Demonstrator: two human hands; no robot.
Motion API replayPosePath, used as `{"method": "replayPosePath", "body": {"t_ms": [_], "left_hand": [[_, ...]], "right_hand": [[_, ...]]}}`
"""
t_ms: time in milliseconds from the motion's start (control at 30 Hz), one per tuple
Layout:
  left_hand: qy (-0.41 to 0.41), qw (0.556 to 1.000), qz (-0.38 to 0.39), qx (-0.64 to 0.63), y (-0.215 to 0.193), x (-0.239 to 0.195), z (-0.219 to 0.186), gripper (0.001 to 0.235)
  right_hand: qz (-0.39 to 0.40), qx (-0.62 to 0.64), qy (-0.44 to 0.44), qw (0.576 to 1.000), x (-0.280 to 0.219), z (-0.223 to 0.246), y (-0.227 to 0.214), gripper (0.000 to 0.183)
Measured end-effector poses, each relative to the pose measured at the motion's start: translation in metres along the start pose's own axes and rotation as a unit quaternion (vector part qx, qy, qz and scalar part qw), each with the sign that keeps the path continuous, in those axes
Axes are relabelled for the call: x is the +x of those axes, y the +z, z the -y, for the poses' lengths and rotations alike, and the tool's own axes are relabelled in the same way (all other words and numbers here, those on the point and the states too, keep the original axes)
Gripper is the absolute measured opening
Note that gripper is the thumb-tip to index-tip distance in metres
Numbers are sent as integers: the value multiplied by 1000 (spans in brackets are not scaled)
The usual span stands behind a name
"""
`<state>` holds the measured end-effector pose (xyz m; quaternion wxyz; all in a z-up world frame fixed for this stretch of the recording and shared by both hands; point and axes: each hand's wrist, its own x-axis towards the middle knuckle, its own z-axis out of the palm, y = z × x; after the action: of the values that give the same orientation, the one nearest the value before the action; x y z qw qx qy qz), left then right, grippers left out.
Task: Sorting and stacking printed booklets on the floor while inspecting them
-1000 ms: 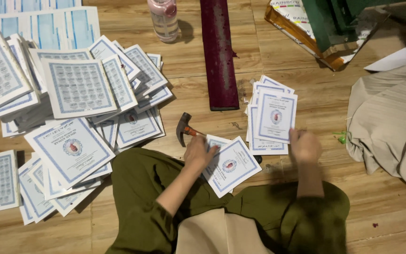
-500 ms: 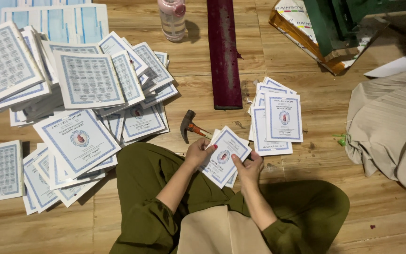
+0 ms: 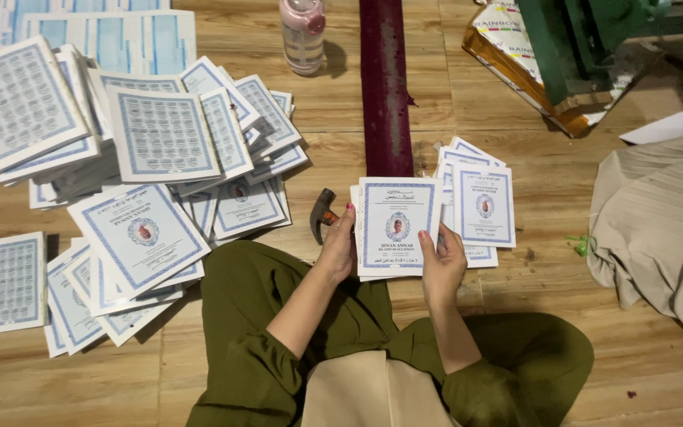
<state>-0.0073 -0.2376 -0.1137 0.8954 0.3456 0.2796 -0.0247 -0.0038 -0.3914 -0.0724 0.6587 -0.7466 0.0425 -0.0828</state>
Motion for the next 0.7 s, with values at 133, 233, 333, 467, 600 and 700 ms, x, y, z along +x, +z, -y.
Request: {"method": "replayPosePath", "body": {"t_ms": [133,233,333,467,600,700], "left_hand": [[32,999,-15,18,30,-19,2,30],[101,995,-9,-15,37,-12,13,25],[97,992,-18,-74,31,-3,20,23],[128,988,-63,-56,6,9,6,17],[174,977,-114,-49,-49,24,-24,16],[149,977,-149,-37,-75,26,-33,18]], "right_hand": [[-32,-40,-46,998,2,-13,-6,29],[-71,-43,-63,995,3,-9,-3,28],[-99,-56,-85,990,10,7,0,24],[-124,-40,-73,989,39,28,-21,26],[-109,-30,-61,992,68,59,-53,22],[-77,-115,-11,990,145,-86,-108,27]]}}
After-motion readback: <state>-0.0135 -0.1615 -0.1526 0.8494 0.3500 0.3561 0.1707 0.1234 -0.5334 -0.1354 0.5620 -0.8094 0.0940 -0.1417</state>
